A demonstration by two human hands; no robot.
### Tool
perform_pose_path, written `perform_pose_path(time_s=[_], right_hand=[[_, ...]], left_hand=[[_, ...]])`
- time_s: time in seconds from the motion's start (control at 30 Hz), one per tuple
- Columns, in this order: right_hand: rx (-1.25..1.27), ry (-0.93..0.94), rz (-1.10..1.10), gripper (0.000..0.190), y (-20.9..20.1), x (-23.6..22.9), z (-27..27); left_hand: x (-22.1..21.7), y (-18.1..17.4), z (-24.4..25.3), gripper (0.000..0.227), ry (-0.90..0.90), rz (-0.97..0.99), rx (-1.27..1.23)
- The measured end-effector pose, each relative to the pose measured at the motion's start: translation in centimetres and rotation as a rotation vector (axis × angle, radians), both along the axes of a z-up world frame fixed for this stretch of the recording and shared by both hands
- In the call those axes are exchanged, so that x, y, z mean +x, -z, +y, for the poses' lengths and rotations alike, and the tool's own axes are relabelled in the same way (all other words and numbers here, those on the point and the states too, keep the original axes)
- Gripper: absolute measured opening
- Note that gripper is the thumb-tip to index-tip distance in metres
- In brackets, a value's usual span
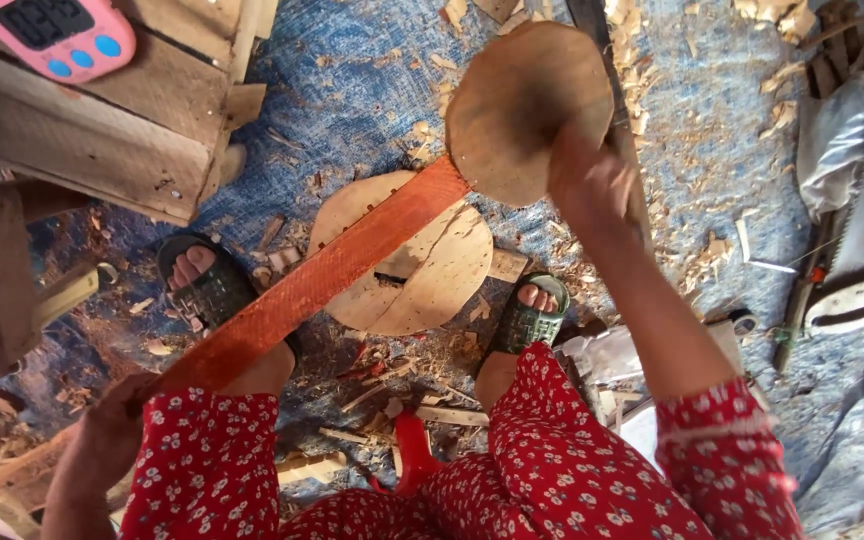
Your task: The person is sanding a long wooden neck of a stringed instrument using a piece of sandpaper or abrasive material.
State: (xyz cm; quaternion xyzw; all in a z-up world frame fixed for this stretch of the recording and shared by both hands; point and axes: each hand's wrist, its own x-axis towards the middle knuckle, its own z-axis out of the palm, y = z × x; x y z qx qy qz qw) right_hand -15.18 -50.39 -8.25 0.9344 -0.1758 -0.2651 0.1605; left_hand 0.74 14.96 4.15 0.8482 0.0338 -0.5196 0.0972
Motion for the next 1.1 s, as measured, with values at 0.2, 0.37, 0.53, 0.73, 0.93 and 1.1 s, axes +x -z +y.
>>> perform_pose_path(time_s=[0.2, 0.37, 0.53, 0.73, 0.93, 1.1], right_hand=[[0.309, 0.344, -0.644, 0.026, -1.8, 1.0, -4.8], [0.626, 0.836, -0.278, 0.015, -7.1, 5.4, -1.9], [0.457, -0.116, -0.432, 0.016, -4.8, 2.3, 2.7], [0.302, 0.573, -0.338, 0.021, 1.4, -2.7, -5.9], [0.33, 0.314, -0.271, 0.02, -1.8, -4.3, 1.3], [0.364, 0.424, -0.399, 0.026, -0.1, -1.8, -5.5]], left_hand=[[-0.2, 0.1, 0.5, 0.025, -0.075, 0.027, -0.127], [0.9, -1.6, -3.4, 0.035, -0.083, 0.083, 0.089], [0.9, -1.6, -3.7, 0.042, -0.267, 0.114, 0.084], [-0.4, 2.6, 1.6, 0.038, -0.189, -0.05, -0.323], [1.0, -1.5, -2.0, 0.026, -0.166, 0.036, -0.143], [1.4, -3.0, -4.1, 0.029, -0.131, 0.059, -0.201]])
